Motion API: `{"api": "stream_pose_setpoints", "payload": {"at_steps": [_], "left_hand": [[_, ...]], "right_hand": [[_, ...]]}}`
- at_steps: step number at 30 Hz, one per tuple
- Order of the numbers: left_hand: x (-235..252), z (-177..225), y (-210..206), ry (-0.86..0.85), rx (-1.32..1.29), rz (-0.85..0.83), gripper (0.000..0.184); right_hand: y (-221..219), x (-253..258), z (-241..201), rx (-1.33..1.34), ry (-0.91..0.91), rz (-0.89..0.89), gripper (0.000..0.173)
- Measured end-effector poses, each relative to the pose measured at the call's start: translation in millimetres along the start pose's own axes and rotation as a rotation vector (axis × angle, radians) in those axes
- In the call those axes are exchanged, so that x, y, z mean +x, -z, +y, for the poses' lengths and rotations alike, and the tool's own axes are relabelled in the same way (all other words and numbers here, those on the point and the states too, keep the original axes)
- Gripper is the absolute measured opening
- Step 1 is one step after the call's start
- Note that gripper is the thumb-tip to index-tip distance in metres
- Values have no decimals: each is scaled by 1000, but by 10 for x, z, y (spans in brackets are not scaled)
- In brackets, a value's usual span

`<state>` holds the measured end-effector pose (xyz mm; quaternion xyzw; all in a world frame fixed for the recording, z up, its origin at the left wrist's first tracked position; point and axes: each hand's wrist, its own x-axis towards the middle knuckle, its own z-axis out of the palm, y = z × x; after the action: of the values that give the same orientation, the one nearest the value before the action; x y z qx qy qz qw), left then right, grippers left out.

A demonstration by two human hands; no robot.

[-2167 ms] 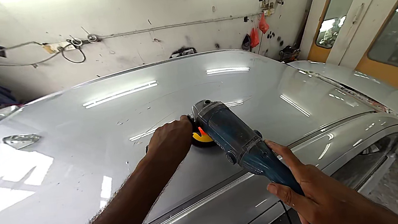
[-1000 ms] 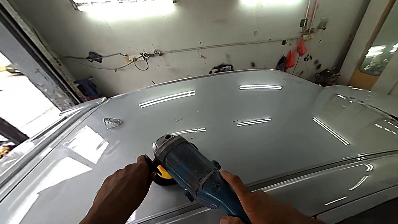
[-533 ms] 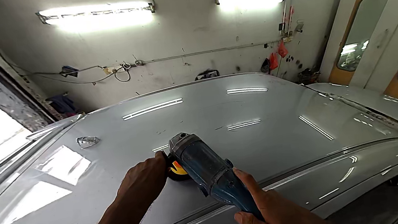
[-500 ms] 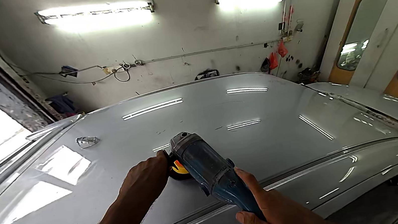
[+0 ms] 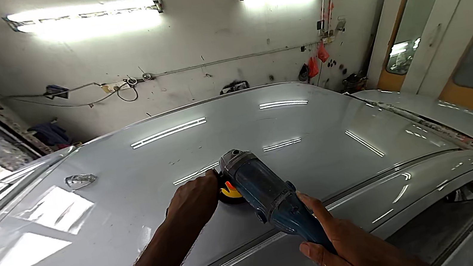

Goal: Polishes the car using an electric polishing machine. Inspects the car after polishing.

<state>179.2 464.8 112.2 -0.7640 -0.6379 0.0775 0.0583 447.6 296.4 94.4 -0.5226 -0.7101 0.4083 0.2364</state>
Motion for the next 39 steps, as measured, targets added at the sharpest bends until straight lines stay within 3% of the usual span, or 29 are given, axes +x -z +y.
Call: {"api": "stream_pose_setpoints", "payload": {"at_steps": [27, 39], "left_hand": [[379, 734, 146, -131, 13, 12, 24], [634, 1300, 318, -209, 74, 6, 25]], "right_hand": [[350, -281, 347, 48, -104, 102, 79], [586, -462, 572, 85, -182, 193, 77]]}}
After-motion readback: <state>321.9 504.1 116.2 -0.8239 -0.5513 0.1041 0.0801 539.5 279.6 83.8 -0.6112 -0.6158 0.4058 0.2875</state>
